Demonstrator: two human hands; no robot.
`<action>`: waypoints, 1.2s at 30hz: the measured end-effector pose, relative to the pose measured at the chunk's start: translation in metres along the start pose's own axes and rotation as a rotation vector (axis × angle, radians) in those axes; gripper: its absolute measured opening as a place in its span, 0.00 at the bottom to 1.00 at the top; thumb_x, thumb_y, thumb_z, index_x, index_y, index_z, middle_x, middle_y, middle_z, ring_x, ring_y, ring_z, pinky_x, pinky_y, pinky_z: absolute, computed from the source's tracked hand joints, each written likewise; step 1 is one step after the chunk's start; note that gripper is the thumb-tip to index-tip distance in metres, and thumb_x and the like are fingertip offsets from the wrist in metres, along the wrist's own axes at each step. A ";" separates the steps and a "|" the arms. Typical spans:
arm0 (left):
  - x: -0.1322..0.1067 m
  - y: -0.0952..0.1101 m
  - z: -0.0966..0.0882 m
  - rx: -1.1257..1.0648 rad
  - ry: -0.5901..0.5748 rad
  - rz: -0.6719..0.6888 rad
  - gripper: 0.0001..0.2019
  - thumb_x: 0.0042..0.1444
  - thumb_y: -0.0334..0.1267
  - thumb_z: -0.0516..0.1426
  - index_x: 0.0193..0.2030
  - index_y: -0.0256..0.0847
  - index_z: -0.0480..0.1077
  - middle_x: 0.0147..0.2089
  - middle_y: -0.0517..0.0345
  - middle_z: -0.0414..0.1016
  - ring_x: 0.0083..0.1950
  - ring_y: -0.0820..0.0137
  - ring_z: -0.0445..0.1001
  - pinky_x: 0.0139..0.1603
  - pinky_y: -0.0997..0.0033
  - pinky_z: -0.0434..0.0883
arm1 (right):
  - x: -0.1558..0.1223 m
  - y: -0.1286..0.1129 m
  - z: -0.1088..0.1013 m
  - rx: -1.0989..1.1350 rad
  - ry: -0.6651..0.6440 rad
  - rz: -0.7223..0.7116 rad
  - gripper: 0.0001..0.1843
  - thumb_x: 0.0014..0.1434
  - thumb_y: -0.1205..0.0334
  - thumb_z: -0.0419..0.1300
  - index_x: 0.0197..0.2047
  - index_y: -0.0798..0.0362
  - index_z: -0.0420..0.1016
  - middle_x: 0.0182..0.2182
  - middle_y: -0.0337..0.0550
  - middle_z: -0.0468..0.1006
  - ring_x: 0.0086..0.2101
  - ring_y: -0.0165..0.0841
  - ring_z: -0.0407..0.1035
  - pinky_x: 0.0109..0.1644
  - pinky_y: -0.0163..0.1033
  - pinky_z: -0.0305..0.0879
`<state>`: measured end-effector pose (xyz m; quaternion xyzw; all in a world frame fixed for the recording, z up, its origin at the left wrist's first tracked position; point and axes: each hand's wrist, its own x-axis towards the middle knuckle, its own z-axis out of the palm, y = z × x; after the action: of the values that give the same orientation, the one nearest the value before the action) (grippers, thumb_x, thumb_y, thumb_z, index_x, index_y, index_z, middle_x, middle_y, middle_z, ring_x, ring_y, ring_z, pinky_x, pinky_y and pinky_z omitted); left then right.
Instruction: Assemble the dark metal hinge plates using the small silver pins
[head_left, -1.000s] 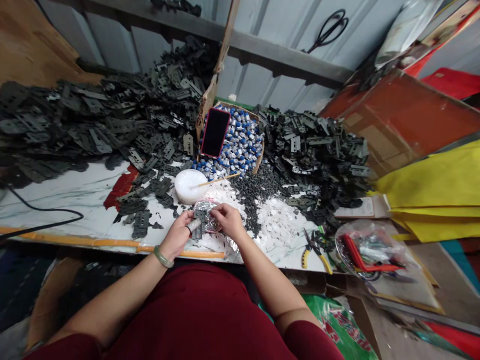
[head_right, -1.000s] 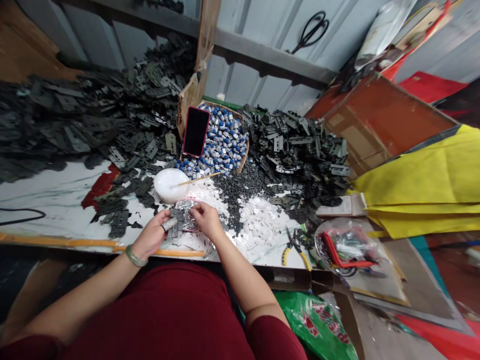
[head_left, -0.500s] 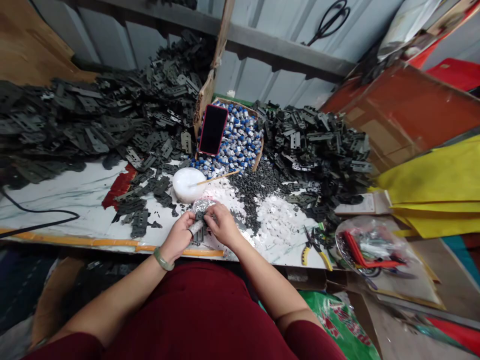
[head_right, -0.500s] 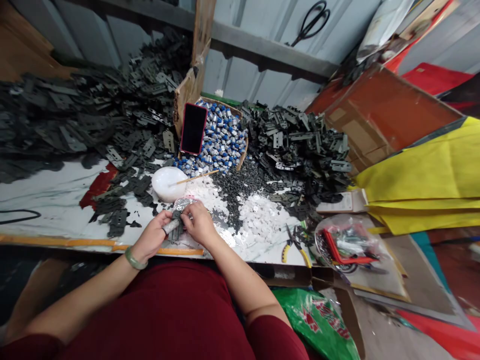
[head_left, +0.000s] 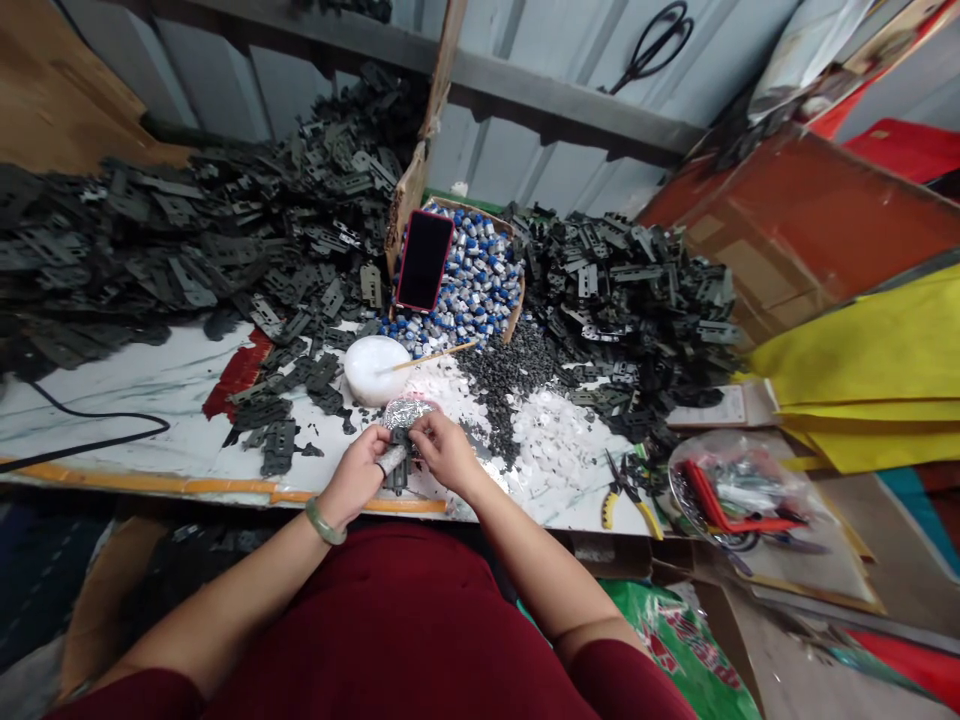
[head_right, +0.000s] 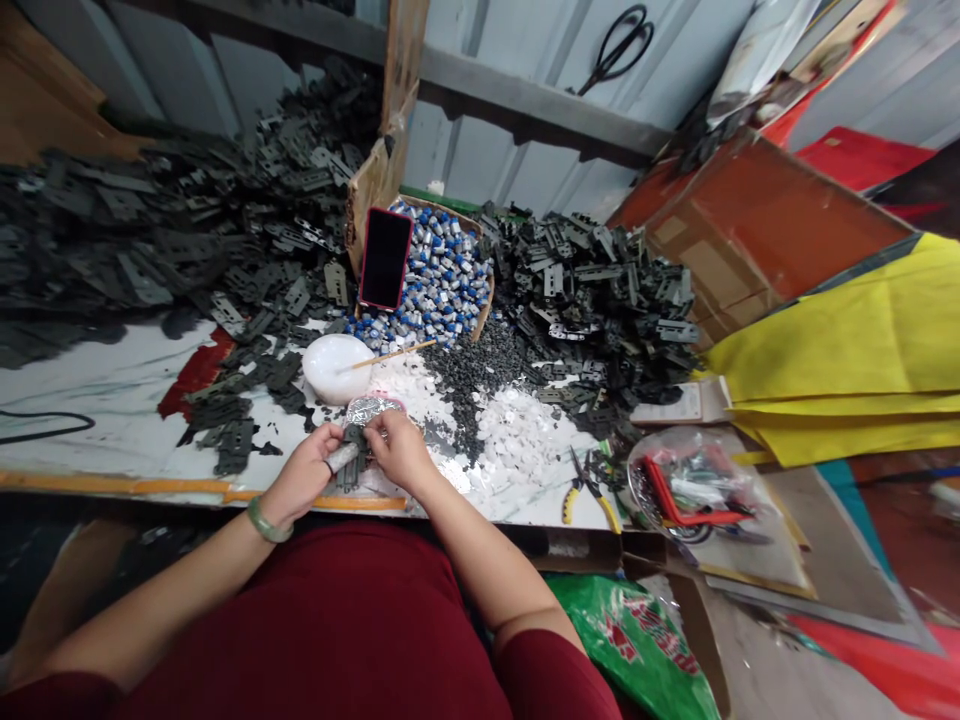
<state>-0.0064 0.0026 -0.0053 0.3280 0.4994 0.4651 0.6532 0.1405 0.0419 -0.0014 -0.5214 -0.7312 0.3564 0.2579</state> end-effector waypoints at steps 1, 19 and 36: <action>0.000 0.001 0.001 -0.016 -0.001 -0.018 0.14 0.36 0.35 0.64 0.29 0.40 0.64 0.23 0.65 0.71 0.23 0.77 0.66 0.24 0.79 0.61 | 0.000 0.001 0.001 0.026 0.007 0.014 0.06 0.59 0.63 0.54 0.30 0.52 0.67 0.28 0.38 0.72 0.31 0.30 0.67 0.37 0.35 0.63; -0.003 -0.004 0.000 -0.036 -0.016 -0.037 0.13 0.37 0.33 0.64 0.29 0.39 0.64 0.22 0.65 0.71 0.22 0.77 0.67 0.23 0.79 0.62 | -0.007 -0.001 0.004 -0.273 0.039 -0.137 0.05 0.60 0.65 0.54 0.32 0.53 0.68 0.33 0.45 0.73 0.39 0.36 0.65 0.46 0.40 0.61; -0.014 -0.012 -0.006 0.001 0.000 -0.159 0.18 0.34 0.36 0.67 0.29 0.40 0.62 0.21 0.66 0.70 0.21 0.75 0.68 0.21 0.76 0.68 | -0.030 -0.003 0.028 -0.053 0.040 0.183 0.06 0.59 0.62 0.57 0.31 0.51 0.70 0.27 0.36 0.74 0.27 0.27 0.65 0.30 0.31 0.57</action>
<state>-0.0097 -0.0147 -0.0133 0.2879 0.5241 0.4116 0.6878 0.1277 0.0055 -0.0162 -0.5997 -0.6843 0.3485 0.2250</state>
